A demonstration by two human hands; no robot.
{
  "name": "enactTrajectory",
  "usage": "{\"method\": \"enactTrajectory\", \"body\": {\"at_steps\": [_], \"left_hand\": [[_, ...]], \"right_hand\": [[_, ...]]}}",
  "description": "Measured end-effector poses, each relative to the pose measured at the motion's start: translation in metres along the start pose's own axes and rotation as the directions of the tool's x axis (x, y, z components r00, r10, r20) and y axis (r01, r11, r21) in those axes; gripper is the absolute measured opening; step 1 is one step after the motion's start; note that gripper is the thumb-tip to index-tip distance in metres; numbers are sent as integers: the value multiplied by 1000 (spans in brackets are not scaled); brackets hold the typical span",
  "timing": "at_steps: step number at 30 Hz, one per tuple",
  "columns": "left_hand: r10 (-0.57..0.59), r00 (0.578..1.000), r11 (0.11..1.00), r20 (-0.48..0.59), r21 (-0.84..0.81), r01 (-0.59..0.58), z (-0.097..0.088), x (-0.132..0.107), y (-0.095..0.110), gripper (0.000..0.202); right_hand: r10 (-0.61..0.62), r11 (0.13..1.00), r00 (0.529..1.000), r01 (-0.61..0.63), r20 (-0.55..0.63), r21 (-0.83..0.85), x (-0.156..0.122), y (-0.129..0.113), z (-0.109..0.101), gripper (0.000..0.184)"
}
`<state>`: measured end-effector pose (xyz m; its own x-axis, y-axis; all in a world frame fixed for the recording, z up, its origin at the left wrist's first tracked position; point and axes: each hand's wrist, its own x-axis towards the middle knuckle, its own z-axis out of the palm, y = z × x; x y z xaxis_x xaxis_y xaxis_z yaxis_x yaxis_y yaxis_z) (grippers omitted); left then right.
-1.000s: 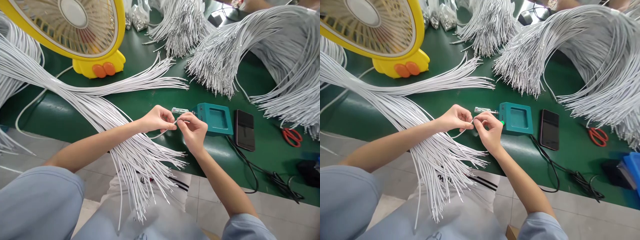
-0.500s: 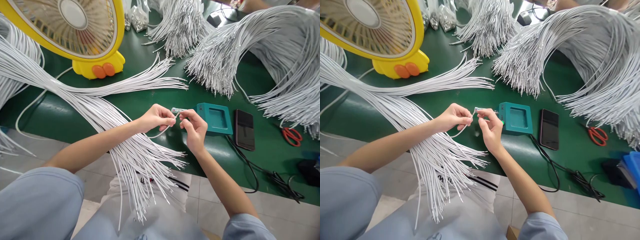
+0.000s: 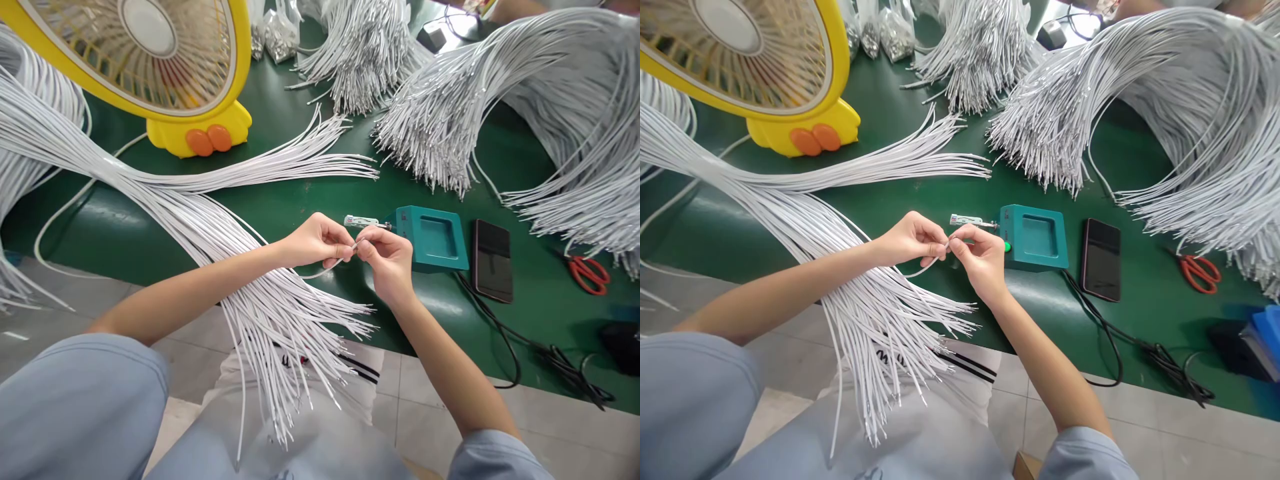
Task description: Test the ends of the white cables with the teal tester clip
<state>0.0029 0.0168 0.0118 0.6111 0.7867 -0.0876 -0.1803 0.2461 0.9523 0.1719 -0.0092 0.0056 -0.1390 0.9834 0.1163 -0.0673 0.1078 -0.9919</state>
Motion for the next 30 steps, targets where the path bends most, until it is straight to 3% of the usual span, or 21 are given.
{"method": "enactTrajectory", "body": {"at_steps": [6,12,17,20,24,30], "left_hand": [[28,997,999,-73,41,-25,1,0,-2,24],[22,1000,1000,-18,0,-22,1,1,-2,22],[9,1000,999,4,-30,-9,0,1,-4,21],[8,1000,998,-3,-59,-8,-1,2,-4,24],[-11,1000,995,-23,-102,9,-3,3,-3,31],[-24,1000,997,-10,-68,23,-3,2,-4,34]], "right_hand": [[148,979,989,-146,-4,141,-1,1,2,22],[205,947,977,-213,57,240,-1,-4,5,19],[173,965,984,-178,45,192,-3,-3,4,12],[64,988,997,-69,39,138,-5,0,2,9],[-75,996,994,78,-79,43,-5,2,0,8],[-116,988,990,106,-84,-110,-5,0,2,14]]}}
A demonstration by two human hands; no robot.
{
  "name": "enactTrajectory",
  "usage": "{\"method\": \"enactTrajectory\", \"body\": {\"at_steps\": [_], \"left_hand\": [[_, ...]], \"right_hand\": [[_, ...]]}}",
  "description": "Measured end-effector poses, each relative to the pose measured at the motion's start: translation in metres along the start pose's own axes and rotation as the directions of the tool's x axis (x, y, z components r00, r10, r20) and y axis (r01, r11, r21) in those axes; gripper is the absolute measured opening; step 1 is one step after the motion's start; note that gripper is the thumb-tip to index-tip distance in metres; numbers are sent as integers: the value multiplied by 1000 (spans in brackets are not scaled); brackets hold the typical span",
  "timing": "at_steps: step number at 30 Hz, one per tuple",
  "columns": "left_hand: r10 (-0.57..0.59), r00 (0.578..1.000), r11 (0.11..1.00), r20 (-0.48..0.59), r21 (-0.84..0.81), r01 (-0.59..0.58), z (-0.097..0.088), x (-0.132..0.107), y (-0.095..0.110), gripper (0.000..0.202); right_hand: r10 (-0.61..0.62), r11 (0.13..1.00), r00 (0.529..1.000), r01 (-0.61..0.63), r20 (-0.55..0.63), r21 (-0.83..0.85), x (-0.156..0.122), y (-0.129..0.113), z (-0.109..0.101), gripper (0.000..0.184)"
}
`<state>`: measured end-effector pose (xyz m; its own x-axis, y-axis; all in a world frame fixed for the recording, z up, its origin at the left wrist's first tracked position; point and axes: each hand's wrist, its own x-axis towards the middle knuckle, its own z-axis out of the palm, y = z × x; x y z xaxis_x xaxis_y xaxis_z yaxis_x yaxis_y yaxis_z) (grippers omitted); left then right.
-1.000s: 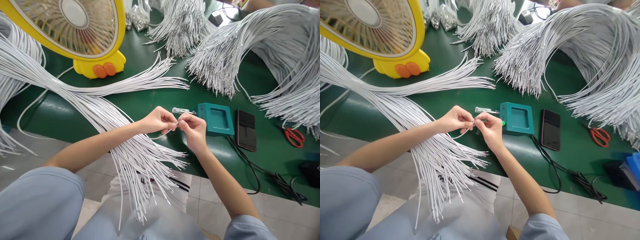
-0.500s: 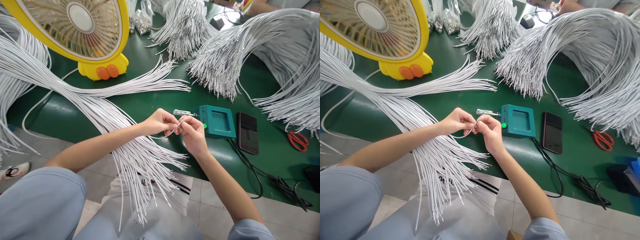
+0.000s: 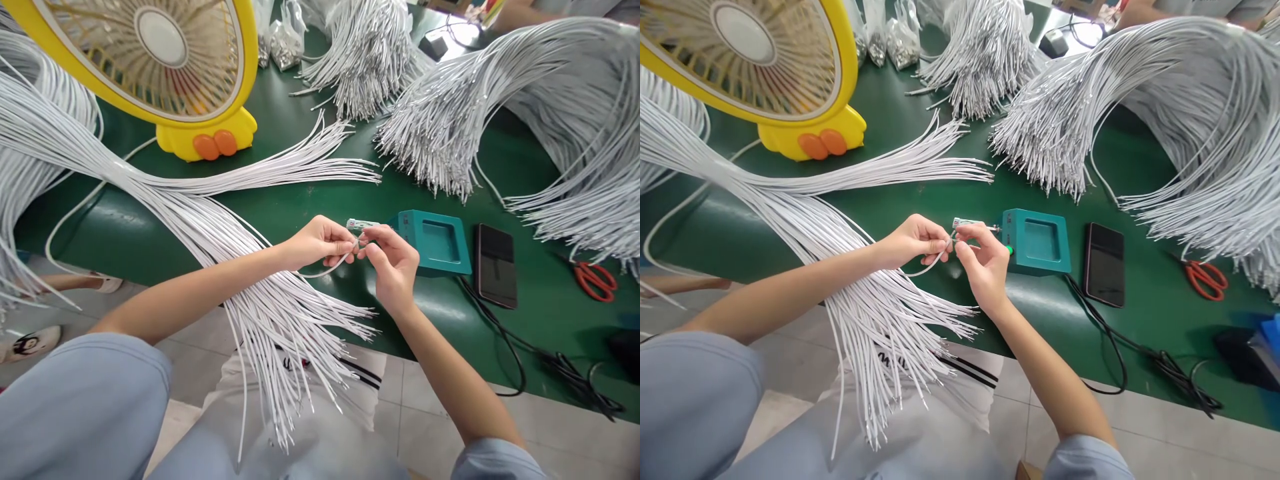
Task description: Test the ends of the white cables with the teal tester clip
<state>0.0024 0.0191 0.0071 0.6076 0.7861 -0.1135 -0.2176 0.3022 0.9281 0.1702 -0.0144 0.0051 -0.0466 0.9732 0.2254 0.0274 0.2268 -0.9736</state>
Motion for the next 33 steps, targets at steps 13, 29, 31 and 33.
{"method": "enactTrajectory", "body": {"at_steps": [13,29,31,33], "left_hand": [[-44,999,997,-17,-63,43,3,0,4,30],[-43,998,995,-34,-88,40,2,1,3,39],[-42,998,996,-42,-81,39,3,0,3,40],[-32,999,997,-29,-70,30,2,0,3,39]], "right_hand": [[-72,994,997,70,-13,-87,-1,-2,0,11],[-293,931,956,284,-4,-230,-3,3,-5,20],[-248,951,968,238,-28,-199,-3,2,-5,17],[-162,980,986,156,-41,-127,-3,2,-4,15]]}}
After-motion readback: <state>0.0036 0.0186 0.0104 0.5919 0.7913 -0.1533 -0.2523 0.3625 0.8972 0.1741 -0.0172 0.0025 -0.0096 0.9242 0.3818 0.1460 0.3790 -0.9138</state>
